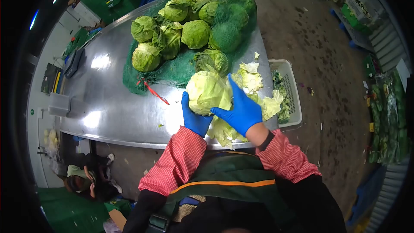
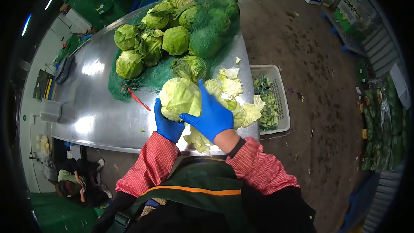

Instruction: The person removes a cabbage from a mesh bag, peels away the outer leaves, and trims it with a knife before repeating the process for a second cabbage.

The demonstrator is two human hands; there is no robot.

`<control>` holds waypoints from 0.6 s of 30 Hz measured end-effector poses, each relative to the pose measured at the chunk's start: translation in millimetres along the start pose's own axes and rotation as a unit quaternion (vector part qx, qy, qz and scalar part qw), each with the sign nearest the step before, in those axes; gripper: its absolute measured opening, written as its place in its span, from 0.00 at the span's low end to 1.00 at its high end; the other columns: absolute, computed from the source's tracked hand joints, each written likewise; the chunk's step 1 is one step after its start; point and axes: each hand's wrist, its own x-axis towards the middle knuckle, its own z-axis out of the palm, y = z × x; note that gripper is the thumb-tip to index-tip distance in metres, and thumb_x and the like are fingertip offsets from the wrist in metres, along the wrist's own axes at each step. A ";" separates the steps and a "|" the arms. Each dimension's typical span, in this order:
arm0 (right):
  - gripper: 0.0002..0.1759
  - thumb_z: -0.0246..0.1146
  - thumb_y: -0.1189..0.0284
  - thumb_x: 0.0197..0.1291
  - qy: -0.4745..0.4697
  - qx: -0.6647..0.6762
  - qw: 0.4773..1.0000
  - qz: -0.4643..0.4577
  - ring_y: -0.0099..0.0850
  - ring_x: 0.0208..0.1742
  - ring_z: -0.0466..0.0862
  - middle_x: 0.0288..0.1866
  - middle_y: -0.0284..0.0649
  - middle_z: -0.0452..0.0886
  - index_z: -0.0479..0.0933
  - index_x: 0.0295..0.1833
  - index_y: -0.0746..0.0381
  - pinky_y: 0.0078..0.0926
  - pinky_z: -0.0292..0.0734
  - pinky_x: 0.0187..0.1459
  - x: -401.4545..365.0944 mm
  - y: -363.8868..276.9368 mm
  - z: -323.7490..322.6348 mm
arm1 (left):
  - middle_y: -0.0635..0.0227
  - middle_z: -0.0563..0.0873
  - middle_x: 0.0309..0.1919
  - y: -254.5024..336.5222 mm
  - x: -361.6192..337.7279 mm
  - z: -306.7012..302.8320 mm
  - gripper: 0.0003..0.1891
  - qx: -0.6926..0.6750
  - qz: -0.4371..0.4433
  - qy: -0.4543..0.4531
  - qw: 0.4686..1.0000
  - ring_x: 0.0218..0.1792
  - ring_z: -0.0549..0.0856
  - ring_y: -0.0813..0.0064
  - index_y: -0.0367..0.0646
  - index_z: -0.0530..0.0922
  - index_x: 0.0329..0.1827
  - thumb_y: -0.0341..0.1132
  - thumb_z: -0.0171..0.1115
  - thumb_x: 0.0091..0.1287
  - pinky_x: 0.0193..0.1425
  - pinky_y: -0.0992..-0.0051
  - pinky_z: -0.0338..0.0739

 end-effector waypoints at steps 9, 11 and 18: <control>0.35 0.68 0.54 0.57 -0.017 0.038 0.997 0.071 0.39 0.40 0.83 0.45 0.46 0.82 0.68 0.68 0.52 0.32 0.78 0.45 27.8 78.0 8.9 | 0.59 0.65 0.73 8.3 -10.4 -9.5 0.39 -0.045 -0.010 -0.019 0.999 0.72 0.65 0.52 0.54 0.60 0.76 0.67 0.42 0.66 0.73 0.49 0.61; 0.40 0.70 0.53 0.55 -0.004 0.078 0.997 0.028 0.33 0.34 0.80 0.34 0.39 0.80 0.65 0.72 0.49 0.30 0.76 0.41 14.9 33.0 -1.2 | 0.57 0.65 0.73 7.9 -15.0 -9.7 0.39 -0.043 -0.042 -0.040 0.997 0.70 0.67 0.51 0.54 0.59 0.76 0.68 0.39 0.67 0.72 0.49 0.64; 0.44 0.67 0.45 0.57 -0.183 0.284 0.937 0.087 0.31 0.41 0.80 0.40 0.43 0.80 0.63 0.74 0.56 0.30 0.77 0.45 31.4 41.3 -8.7 | 0.55 0.65 0.73 24.5 -20.3 4.4 0.39 0.011 -0.153 -0.092 0.984 0.69 0.69 0.48 0.50 0.58 0.76 0.67 0.36 0.70 0.68 0.43 0.68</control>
